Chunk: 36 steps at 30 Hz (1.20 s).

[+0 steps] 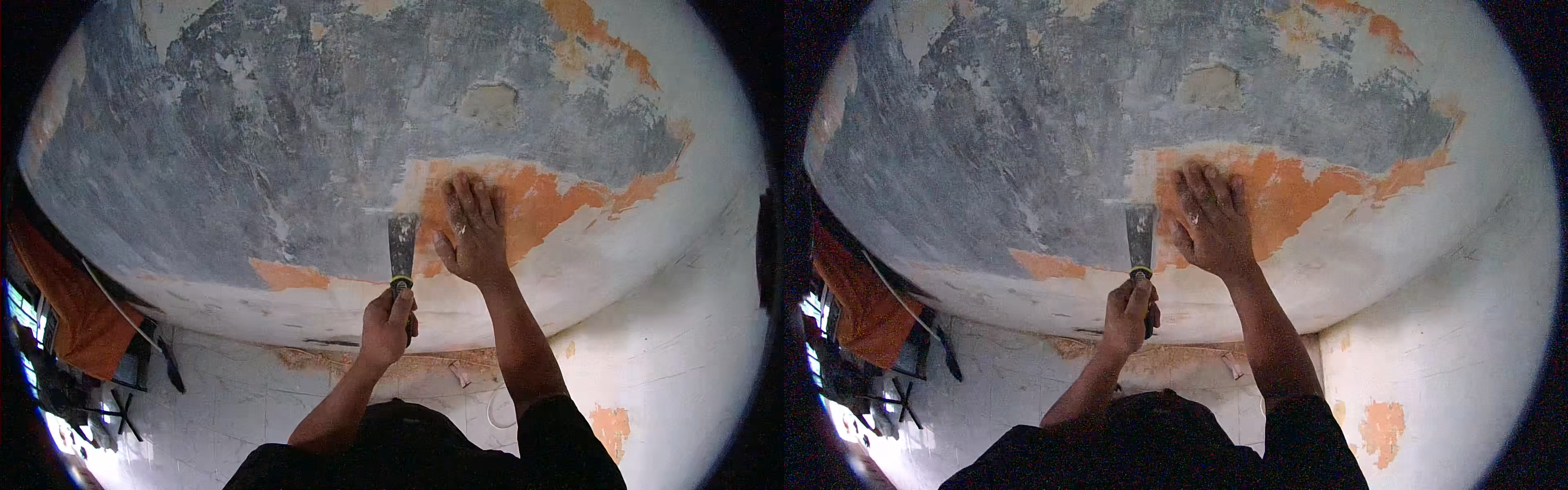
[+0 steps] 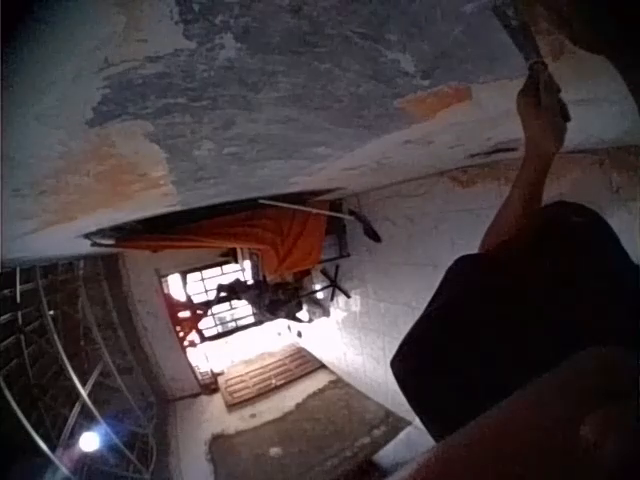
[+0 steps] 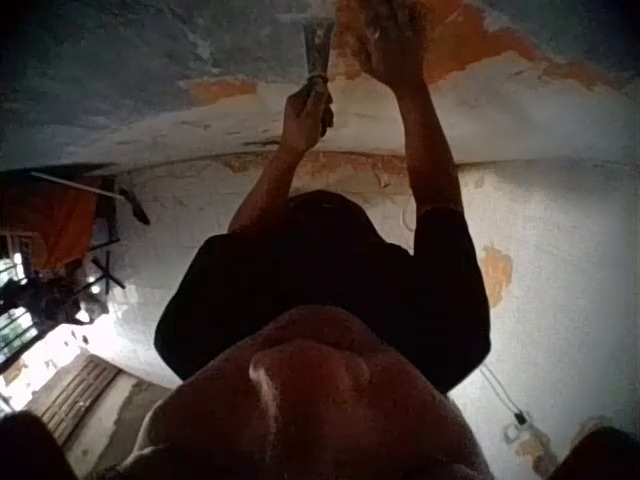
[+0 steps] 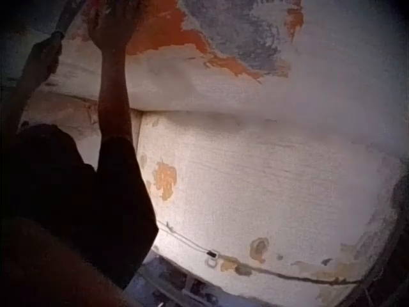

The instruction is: The recorder is using a metal scraper tool to remove old paint or plaster from an indoor wall or ceiling surface.

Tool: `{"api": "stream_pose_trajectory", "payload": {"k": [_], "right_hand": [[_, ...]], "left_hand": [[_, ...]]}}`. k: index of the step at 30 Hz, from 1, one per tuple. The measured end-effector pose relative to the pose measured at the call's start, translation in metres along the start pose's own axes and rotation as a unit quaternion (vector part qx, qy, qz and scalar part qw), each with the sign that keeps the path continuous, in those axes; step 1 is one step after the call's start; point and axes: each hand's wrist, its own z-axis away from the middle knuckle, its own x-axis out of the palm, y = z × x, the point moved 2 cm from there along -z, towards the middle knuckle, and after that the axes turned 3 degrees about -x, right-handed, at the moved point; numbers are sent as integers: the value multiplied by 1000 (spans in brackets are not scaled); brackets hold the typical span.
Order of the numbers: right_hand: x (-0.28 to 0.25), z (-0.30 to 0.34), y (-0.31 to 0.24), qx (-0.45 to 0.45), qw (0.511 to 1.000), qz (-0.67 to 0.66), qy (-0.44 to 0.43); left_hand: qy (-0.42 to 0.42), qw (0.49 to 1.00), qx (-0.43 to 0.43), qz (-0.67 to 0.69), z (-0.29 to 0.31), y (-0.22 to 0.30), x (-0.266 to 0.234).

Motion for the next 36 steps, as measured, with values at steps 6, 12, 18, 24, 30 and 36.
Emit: {"api": "stream_pose_trajectory", "payload": {"k": [6,12,18,24,30,36], "right_hand": [[14,6,6,-8,998,52,25],[26,9,8,-38,993,65,92],[19,7,6,-29,995,62,70],[19,9,7,-37,990,79,107],[25,11,7,-38,992,69,102],[22,13,7,-45,992,79,88]], "left_hand": [[13,1000,-11,-11,1,-14,0],[39,998,-29,-26,-2,-15,-1],[31,999,16,4,-1,-26,1],[4,999,19,-26,-2,-9,6],[-4,1000,-24,20,-3,12,7],[1,999,-32,-8,6,4,3]]}}
